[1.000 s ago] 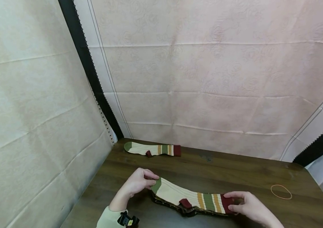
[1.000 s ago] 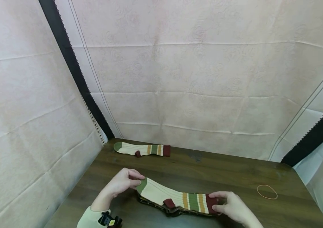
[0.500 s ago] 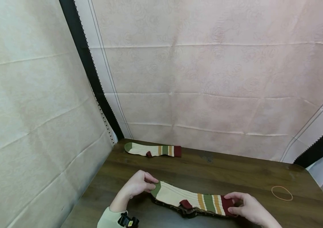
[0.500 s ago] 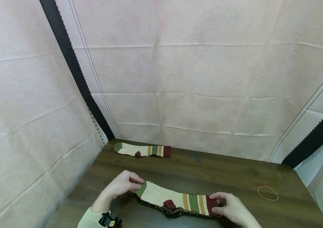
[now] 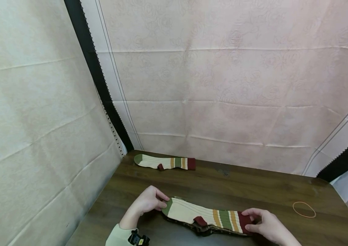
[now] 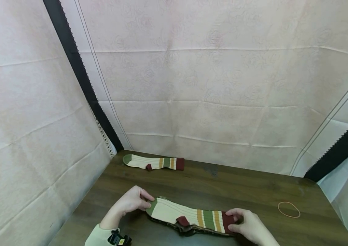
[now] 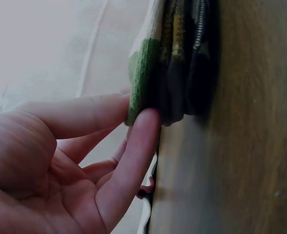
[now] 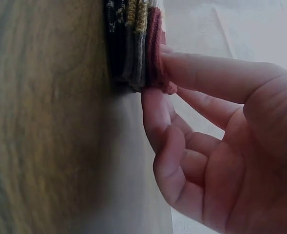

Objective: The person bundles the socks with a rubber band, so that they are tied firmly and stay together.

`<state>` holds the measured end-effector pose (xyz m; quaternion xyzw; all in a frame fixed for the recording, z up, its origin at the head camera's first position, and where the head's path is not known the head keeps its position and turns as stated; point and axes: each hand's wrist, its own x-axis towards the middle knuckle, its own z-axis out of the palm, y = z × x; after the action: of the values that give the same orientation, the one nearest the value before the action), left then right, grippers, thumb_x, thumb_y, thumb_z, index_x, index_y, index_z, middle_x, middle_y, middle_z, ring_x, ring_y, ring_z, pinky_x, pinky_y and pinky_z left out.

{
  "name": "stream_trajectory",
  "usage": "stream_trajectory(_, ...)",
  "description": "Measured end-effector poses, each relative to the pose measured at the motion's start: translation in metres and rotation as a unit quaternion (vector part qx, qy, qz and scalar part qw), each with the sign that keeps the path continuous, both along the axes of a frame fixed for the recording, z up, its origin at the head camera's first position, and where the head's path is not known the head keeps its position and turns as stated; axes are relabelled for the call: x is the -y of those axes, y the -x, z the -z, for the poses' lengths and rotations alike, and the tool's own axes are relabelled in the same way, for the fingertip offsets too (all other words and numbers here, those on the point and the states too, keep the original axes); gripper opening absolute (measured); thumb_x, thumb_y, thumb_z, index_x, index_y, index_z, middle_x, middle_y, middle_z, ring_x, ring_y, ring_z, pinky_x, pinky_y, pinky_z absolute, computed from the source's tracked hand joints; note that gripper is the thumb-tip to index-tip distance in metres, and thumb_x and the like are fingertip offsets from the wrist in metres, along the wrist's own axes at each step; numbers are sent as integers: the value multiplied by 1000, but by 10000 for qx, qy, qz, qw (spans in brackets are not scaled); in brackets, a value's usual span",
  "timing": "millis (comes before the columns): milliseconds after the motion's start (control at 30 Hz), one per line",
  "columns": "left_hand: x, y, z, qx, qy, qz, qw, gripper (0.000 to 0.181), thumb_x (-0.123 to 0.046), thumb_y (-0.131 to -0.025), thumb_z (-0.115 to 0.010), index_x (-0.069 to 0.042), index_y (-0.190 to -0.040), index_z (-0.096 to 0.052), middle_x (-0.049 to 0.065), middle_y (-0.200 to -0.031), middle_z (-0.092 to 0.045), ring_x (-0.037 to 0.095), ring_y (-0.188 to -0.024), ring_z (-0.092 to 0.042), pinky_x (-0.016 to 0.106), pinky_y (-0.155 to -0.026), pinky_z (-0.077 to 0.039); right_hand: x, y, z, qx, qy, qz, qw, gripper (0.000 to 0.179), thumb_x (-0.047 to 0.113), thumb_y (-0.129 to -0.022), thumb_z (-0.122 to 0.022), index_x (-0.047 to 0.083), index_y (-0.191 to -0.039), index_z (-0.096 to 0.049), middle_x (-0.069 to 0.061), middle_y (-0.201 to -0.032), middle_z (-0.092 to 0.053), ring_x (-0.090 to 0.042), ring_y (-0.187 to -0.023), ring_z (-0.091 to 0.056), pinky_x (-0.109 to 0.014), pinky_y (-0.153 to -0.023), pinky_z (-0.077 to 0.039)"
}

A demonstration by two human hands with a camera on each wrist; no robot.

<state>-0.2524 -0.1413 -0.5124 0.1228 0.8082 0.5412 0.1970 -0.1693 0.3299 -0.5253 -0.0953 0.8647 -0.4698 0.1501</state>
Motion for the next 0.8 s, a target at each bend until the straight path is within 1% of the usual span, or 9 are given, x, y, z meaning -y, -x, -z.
stream_trajectory(100, 0, 0, 1, 20, 70, -19, 10000, 19, 8, -84, -82, 2, -102, -84, 12, -112, -76, 21, -83, -75, 39, -70, -64, 1, 1, -1, 79, 80, -23, 9999, 37, 8, -95, -81, -2, -129, -69, -6, -96, -67, -23, -88, -64, -29, -71, -52)
stream_trajectory(200, 0, 1, 2, 23, 127, -46, 9999, 19, 8, -84, -82, 2, -102, -84, 13, -113, -75, 21, -82, -75, 39, -69, -64, 1, 0, -1, 10, 71, -64, 10000, 37, 8, -94, -81, -3, -127, -69, -7, -95, -66, -19, -87, -63, -29, -71, -52)
stream_trajectory(400, -3, 2, 5, -68, 327, -72, 9994, 19, 8, -83, -83, -1, -100, -85, 12, -113, -74, 21, -76, -75, 38, -66, -64, 1, 0, -1, -270, -22, -129, 9995, 37, 8, -91, -83, -1, -124, -69, -7, -94, -65, -11, -85, -60, -27, -72, -49)
stream_trajectory(567, -5, 3, 7, -160, 388, -73, 9991, 19, 8, -82, -84, -2, -98, -85, 12, -112, -75, 20, -72, -74, 38, -65, -64, -2, 3, 0, -262, -9, -310, 9992, 34, 8, -92, -82, 0, -122, -67, -7, -95, -66, -10, -84, -61, -28, -73, -48)
stream_trajectory(633, -5, 4, 7, -175, 392, -57, 9991, 19, 8, -83, -84, -2, -98, -85, 10, -109, -75, 20, -71, -74, 38, -65, -63, -3, 4, 0, -222, -7, -403, 9989, 33, 7, -93, -82, 0, -121, -66, -8, -94, -65, -9, -84, -60, -27, -73, -47)
stream_trajectory(700, -4, 4, 7, -189, 398, -19, 9990, 19, 7, -83, -84, -3, -98, -85, 8, -103, -75, 20, -71, -73, 38, -65, -63, -4, 5, 0, -231, -48, -502, 9985, 33, 7, -92, -82, 2, -120, -65, -7, -93, -65, -8, -83, -59, -27, -72, -46)
stream_trajectory(800, 0, 4, 6, -186, 282, 114, 9994, 19, 5, -85, -82, -3, -103, -84, 6, -96, -73, 19, -73, -70, 39, -66, -63, -6, 10, -5, -111, -92, -779, 9969, 32, 7, -94, -81, 2, -120, -63, -7, -93, -64, -9, -82, -58, -28, -71, -45)
